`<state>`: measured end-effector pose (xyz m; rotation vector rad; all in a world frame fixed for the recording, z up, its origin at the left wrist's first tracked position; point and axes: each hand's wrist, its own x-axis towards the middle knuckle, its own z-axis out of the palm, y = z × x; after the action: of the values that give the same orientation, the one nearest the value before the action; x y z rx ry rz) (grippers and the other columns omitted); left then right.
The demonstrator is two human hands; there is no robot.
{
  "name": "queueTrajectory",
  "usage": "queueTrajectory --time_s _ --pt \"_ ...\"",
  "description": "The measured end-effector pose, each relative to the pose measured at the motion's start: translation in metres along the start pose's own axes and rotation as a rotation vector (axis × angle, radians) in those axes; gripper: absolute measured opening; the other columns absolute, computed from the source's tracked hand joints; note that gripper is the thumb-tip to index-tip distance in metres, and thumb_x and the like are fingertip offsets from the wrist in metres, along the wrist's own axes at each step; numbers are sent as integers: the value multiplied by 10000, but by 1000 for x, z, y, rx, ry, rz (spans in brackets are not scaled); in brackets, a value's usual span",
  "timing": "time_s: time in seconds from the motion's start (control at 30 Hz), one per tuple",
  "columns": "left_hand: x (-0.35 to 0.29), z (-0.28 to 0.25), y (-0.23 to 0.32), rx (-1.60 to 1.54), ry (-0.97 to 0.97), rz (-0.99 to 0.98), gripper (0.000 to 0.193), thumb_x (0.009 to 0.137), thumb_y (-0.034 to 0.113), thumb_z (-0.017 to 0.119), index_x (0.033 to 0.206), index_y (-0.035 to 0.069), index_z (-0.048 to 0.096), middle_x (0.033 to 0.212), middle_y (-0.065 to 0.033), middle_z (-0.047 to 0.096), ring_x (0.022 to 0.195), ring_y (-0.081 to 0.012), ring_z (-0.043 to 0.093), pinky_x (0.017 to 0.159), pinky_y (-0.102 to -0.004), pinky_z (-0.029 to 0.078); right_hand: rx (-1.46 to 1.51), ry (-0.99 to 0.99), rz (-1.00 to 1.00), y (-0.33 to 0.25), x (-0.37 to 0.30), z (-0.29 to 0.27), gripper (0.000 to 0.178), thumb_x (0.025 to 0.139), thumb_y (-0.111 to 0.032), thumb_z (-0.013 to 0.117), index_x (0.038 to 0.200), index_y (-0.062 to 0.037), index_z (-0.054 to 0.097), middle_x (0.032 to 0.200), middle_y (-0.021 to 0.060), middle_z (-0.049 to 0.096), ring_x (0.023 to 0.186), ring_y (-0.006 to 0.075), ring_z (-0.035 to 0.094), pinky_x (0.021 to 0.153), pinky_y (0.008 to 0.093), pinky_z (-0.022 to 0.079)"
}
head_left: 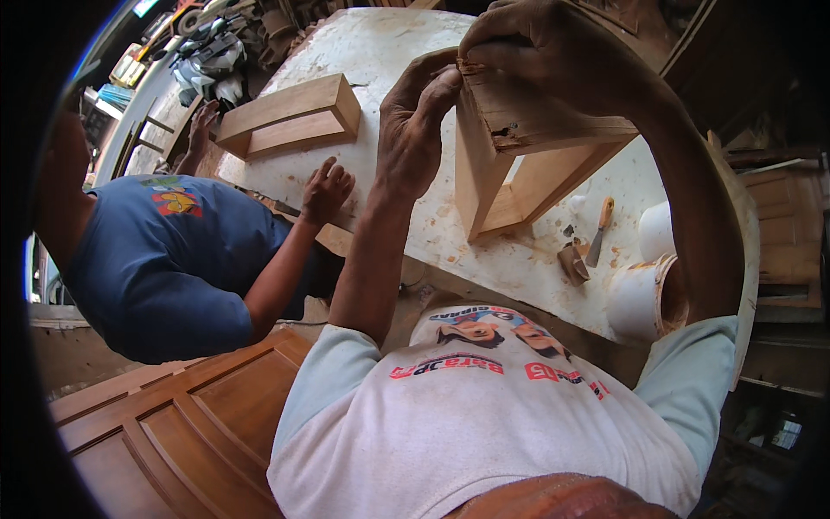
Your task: The person applies adhesive from a bottle to the joints of a wooden frame, holds the pieces together to set, and uses a putty knife to scrape away excess wood filler or glue from the surface.
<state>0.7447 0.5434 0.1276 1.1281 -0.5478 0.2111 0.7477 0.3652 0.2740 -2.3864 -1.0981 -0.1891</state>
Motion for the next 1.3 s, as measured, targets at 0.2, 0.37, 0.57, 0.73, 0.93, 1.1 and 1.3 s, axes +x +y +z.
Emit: queueTrajectory --time_s 0.2,0.37,0.57,0.73,0.93,1.1,1.3 --pt "2 -1 -2 -52 9 -61 396 1020 294 620 1295 9 637 1144 -102 694 1074 -149 630 977 -306 497 18 -54 36 -6 -1 0 177 946 -116 671 1038 20 737 981 167 727 922 273 705 858 367 549" --pt "4 0 2 -164 -23 -100 384 1013 287 641 1280 12 638 1137 -88 689 1065 -129 618 964 -286 488 12 -41 34 -7 0 -1 179 942 -121 686 1034 24 735 962 161 723 912 270 704 849 361 550" --pt "4 -2 -6 -285 -52 -126 392 1016 273 639 1299 4 610 1161 -82 672 1064 -121 607 965 -283 480 -84 28 -47 10 -6 13 169 956 -158 710 1077 -50 755 943 29 743 809 106 685 796 263 548" --pt "5 -1 -6 -391 -31 -150 383 1028 261 589 1293 -16 599 1153 -87 662 1056 -137 613 962 -291 480 -70 4 -62 4 -5 11 183 958 -172 705 1075 -41 755 958 33 737 871 116 694 837 279 549" --pt "14 -7 -10 -380 -96 -188 408 1029 289 559 1291 -22 595 1160 -104 653 1067 -151 614 975 -305 474 -15 56 47 6 -8 13 167 971 -150 696 1088 -42 746 962 19 732 886 82 662 809 261 534" --pt "18 3 2 -306 -98 -200 415 1021 300 568 1282 -18 617 1145 -102 657 1075 -158 612 976 -305 474 24 288 128 -6 -41 -3 140 964 -108 692 1062 -19 739 943 53 707 846 129 644 769 269 521" --pt "23 -8 -6 -369 -165 -212 457 1033 313 505 1327 -26 594 1203 -116 668 1108 -188 622 1005 -353 462 -16 574 402 -11 -164 -13 122 972 -81 689 1073 -45 748 924 -6 704 829 44 590 757 224 485"
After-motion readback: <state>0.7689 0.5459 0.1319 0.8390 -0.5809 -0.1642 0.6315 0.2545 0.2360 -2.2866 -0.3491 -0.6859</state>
